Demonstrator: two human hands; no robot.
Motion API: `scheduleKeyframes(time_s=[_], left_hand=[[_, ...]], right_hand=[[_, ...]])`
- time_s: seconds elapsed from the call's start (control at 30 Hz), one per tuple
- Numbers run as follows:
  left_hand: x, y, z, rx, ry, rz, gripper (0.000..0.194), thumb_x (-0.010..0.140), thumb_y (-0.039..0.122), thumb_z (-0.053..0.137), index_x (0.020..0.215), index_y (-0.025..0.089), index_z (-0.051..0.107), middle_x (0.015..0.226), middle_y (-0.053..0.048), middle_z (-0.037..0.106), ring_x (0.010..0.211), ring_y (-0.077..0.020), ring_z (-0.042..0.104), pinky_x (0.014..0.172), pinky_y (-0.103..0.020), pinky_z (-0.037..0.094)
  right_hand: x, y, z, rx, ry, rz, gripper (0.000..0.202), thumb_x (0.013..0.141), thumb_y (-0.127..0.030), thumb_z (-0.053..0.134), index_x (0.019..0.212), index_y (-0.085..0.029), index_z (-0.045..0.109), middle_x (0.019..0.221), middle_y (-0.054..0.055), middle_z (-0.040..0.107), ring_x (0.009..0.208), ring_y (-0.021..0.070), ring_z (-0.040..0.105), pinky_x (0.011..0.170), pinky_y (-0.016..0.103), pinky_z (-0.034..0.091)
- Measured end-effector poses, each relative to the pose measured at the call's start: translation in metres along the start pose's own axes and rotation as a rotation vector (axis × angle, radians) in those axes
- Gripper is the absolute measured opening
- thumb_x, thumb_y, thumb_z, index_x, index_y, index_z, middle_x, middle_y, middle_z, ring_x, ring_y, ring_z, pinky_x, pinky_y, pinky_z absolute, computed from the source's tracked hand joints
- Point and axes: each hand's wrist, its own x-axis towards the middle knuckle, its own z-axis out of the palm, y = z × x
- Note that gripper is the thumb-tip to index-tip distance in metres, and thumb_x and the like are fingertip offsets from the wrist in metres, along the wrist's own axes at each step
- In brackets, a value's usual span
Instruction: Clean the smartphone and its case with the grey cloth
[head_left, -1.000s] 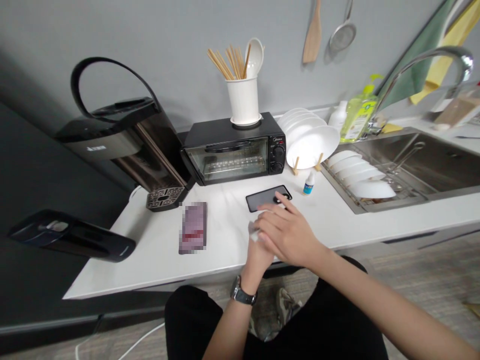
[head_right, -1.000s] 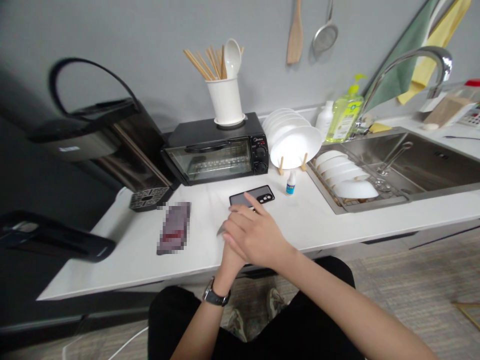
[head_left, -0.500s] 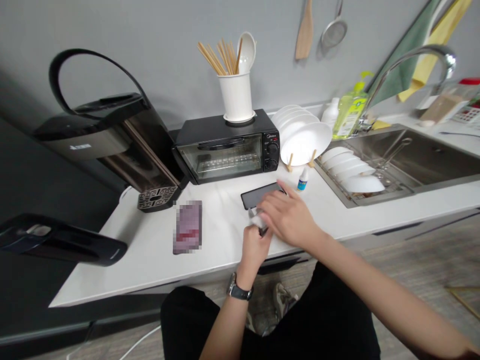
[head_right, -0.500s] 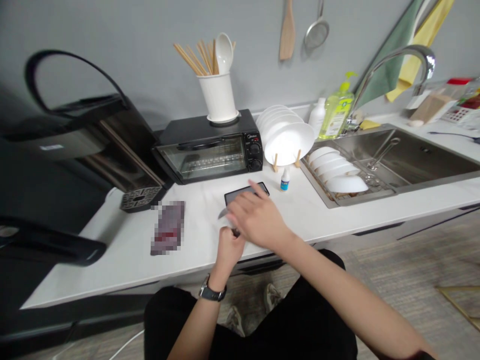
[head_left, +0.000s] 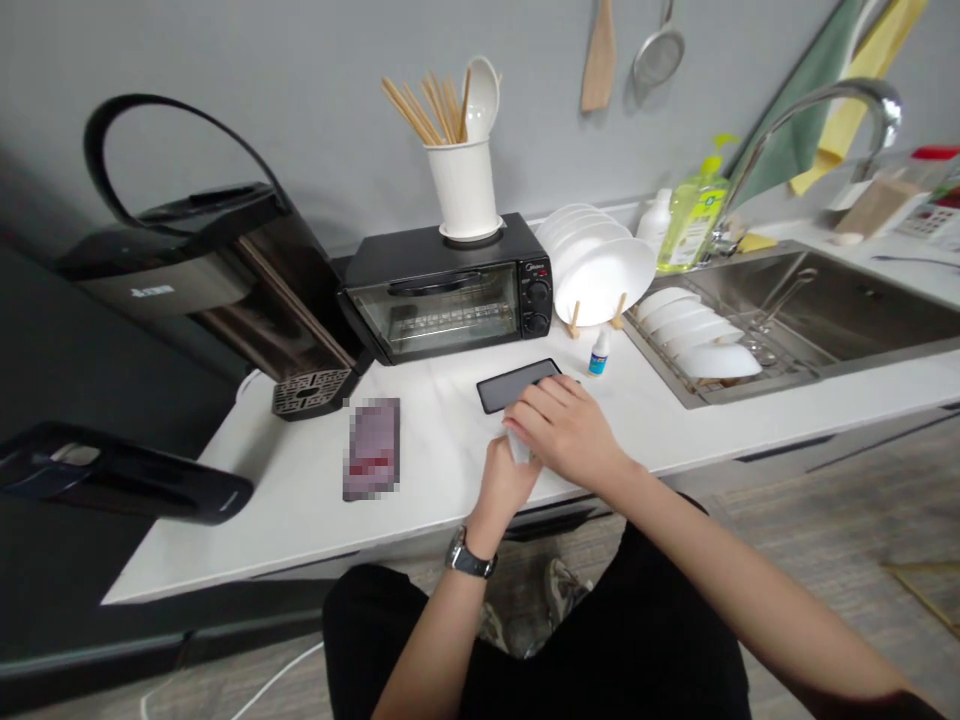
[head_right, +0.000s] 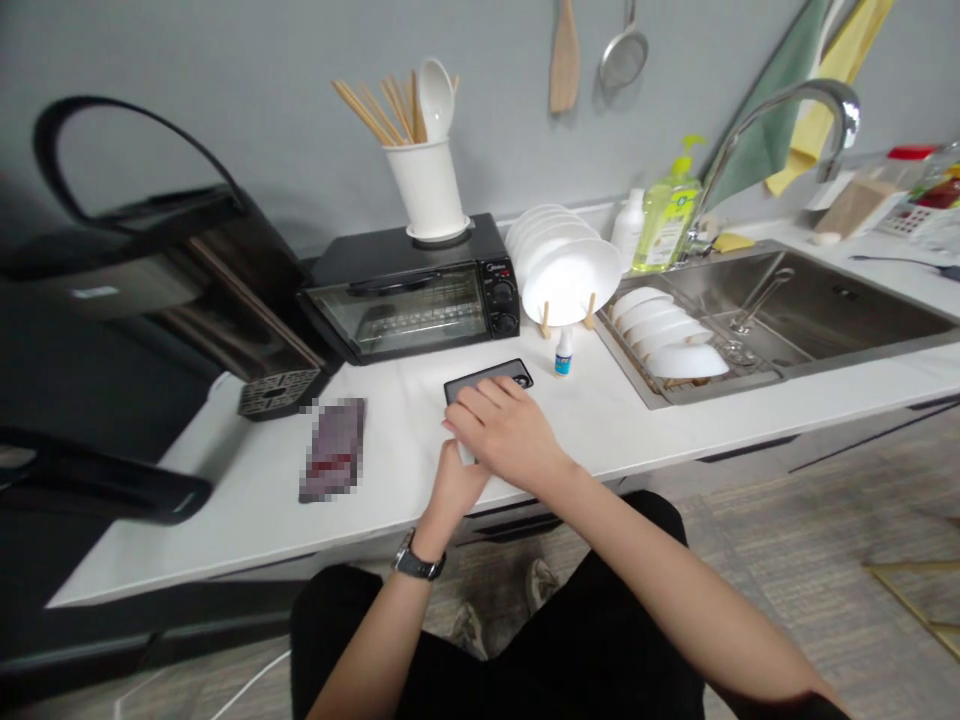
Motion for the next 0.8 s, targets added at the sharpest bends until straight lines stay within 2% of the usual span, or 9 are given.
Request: scheduleKeyframes(time_s=[0.07, 0.2, 0.27, 0.37, 0.43, 0.53, 0.6, 0.7, 0.8], left_hand=[[0.002, 0.004, -0.003, -0.053, -0.062, -0.014, 0.009, 0.085, 0.022, 0.072, 0.080, 0.014, 0.073, 0.072, -0.003, 0.074, 0.067, -0.0188, 0.069, 0.062, -0.025, 0.051], [0.001, 0.010, -0.007, -0.128, -0.093, 0.044, 0.018, 0.093, 0.023, 0.071, 0.107, 0.019, 0.081, 0.103, -0.004, 0.083, 0.092, -0.0216, 0.078, 0.085, -0.027, 0.058], [0.000, 0.011, -0.008, -0.120, -0.090, 0.057, 0.020, 0.093, 0.019, 0.070, 0.109, 0.022, 0.081, 0.106, -0.004, 0.084, 0.096, -0.0217, 0.078, 0.090, -0.028, 0.058], [-0.003, 0.012, -0.009, -0.070, -0.069, 0.042, 0.026, 0.088, 0.008, 0.067, 0.105, 0.021, 0.081, 0.101, -0.003, 0.084, 0.091, -0.0201, 0.078, 0.085, -0.025, 0.057], [-0.004, 0.011, -0.010, 0.021, -0.047, 0.028, 0.026, 0.083, 0.003, 0.064, 0.096, 0.018, 0.080, 0.090, -0.003, 0.082, 0.079, -0.0183, 0.075, 0.075, -0.024, 0.054], [-0.006, 0.010, -0.011, 0.133, -0.020, 0.022, 0.017, 0.081, 0.003, 0.063, 0.083, 0.015, 0.075, 0.076, -0.004, 0.078, 0.065, -0.0159, 0.067, 0.064, -0.023, 0.047], [-0.006, 0.010, -0.009, 0.148, -0.011, 0.026, 0.011, 0.085, 0.009, 0.066, 0.082, 0.016, 0.074, 0.075, -0.004, 0.077, 0.063, -0.0146, 0.064, 0.062, -0.023, 0.043], [-0.006, 0.011, -0.006, 0.159, -0.014, 0.019, 0.010, 0.088, 0.017, 0.071, 0.078, 0.016, 0.073, 0.070, -0.003, 0.075, 0.060, -0.0127, 0.061, 0.060, -0.022, 0.039], [-0.006, 0.010, -0.005, 0.178, -0.006, -0.002, 0.020, 0.084, 0.011, 0.069, 0.065, 0.015, 0.068, 0.062, -0.002, 0.071, 0.055, -0.0119, 0.058, 0.056, -0.022, 0.036]], right_hand=[[-0.015, 0.017, 0.003, 0.080, 0.070, 0.100, 0.020, 0.108, -0.026, 0.052, 0.095, -0.020, 0.066, 0.087, 0.005, 0.066, 0.080, 0.0216, 0.056, 0.073, 0.036, 0.043], [-0.049, 0.036, 0.012, 0.244, 0.190, 0.369, 0.021, 0.108, -0.023, 0.048, 0.097, -0.021, 0.065, 0.089, 0.006, 0.066, 0.081, 0.0207, 0.060, 0.072, 0.034, 0.047], [-0.060, 0.027, 0.017, 0.161, 0.218, 0.442, 0.020, 0.106, -0.021, 0.050, 0.094, -0.022, 0.066, 0.089, 0.006, 0.068, 0.084, 0.0220, 0.061, 0.075, 0.036, 0.047], [-0.063, -0.004, 0.023, -0.021, 0.190, 0.489, 0.017, 0.104, -0.020, 0.055, 0.097, -0.023, 0.070, 0.100, 0.007, 0.075, 0.115, 0.0299, 0.061, 0.102, 0.048, 0.044], [-0.060, -0.023, 0.027, -0.048, 0.118, 0.486, 0.018, 0.104, -0.020, 0.055, 0.106, -0.025, 0.072, 0.114, 0.005, 0.077, 0.138, 0.0338, 0.051, 0.121, 0.058, 0.026], [-0.057, -0.032, 0.030, 0.004, -0.036, 0.325, 0.028, 0.106, -0.022, 0.051, 0.129, -0.023, 0.068, 0.132, 0.006, 0.074, 0.146, 0.0292, 0.048, 0.130, 0.058, 0.006], [-0.057, -0.024, 0.030, -0.002, -0.090, 0.301, 0.032, 0.108, -0.024, 0.049, 0.135, -0.022, 0.066, 0.135, 0.006, 0.073, 0.144, 0.0284, 0.050, 0.131, 0.057, 0.003], [-0.056, -0.009, 0.029, -0.029, -0.095, 0.412, 0.030, 0.109, -0.026, 0.047, 0.128, -0.023, 0.069, 0.133, 0.006, 0.074, 0.145, 0.0320, 0.049, 0.130, 0.064, 0.002], [-0.057, -0.004, 0.030, 0.074, -0.179, 0.257, 0.032, 0.109, -0.027, 0.046, 0.132, -0.021, 0.068, 0.134, 0.007, 0.074, 0.145, 0.0285, 0.050, 0.132, 0.059, 0.009]])
